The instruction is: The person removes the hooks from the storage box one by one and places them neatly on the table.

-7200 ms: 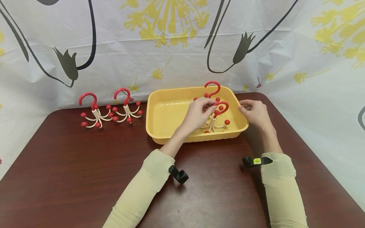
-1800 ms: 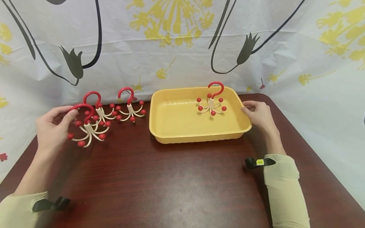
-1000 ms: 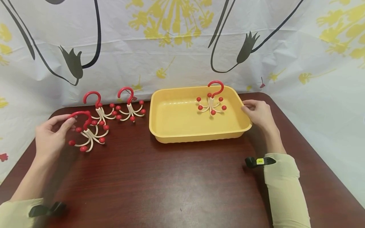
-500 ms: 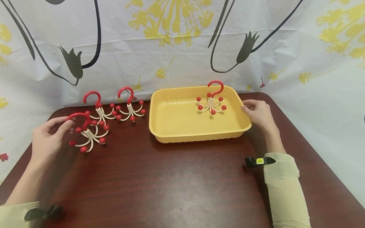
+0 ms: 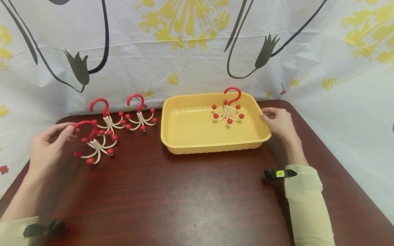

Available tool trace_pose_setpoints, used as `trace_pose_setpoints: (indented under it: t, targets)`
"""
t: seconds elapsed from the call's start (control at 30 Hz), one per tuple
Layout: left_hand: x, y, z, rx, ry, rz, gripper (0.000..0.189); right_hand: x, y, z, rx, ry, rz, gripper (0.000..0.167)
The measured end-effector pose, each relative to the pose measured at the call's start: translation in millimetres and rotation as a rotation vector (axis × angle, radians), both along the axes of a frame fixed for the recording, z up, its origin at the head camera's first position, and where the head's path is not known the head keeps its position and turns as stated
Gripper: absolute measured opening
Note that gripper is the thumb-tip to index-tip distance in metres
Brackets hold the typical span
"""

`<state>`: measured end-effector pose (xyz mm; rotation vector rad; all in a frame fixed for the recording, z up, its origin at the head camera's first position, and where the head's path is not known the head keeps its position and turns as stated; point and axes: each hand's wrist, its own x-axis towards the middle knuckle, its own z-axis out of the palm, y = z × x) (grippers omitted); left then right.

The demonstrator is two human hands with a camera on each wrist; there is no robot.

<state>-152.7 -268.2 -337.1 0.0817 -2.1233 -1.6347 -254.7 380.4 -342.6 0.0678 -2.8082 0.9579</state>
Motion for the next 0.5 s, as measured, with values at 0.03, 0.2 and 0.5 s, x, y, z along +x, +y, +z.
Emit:
trace_pose_setpoints:
  t: [0.03, 0.2, 0.5]
  targets:
    - [-0.2, 0.0, 1.3, 0.007, -0.006, 0.006, 0.025, 0.1, 0.0, 0.0, -0.001, 0.0, 0.0, 0.042]
    - [0.6, 1.2, 9.5, 0.025, -0.018, 0.004, 0.026, 0.4, -0.3, -0.1, -0.004, -0.005, -0.004, 0.042]
    - [-2.3, 5.1, 21.8, -0.063, -0.016, 0.035, 0.029, -0.4, 0.5, -1.7, -0.009, -0.008, -0.003, 0.042]
